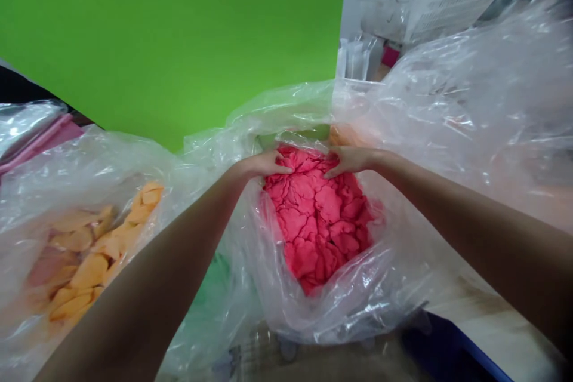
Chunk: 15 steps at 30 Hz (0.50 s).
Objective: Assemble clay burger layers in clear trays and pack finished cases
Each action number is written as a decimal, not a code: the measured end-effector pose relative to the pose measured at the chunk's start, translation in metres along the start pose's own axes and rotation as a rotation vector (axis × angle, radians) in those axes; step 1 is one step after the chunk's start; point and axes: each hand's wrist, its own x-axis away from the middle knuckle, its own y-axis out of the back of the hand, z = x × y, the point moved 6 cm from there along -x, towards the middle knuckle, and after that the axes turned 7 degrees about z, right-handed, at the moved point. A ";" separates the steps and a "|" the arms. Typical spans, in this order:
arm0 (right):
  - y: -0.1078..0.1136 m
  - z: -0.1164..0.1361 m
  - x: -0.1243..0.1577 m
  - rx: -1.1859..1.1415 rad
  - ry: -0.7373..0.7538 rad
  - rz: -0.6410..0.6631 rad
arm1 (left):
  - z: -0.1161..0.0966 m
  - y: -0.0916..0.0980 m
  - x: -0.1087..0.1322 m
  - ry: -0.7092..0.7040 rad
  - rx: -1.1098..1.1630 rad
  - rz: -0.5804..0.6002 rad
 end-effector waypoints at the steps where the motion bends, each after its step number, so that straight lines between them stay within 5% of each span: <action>1: 0.001 -0.001 0.000 -0.012 0.005 -0.013 | 0.001 0.002 0.003 0.001 0.013 -0.002; 15: 0.022 0.017 0.016 -0.155 -0.009 -0.298 | -0.005 0.012 0.019 -0.031 0.043 -0.179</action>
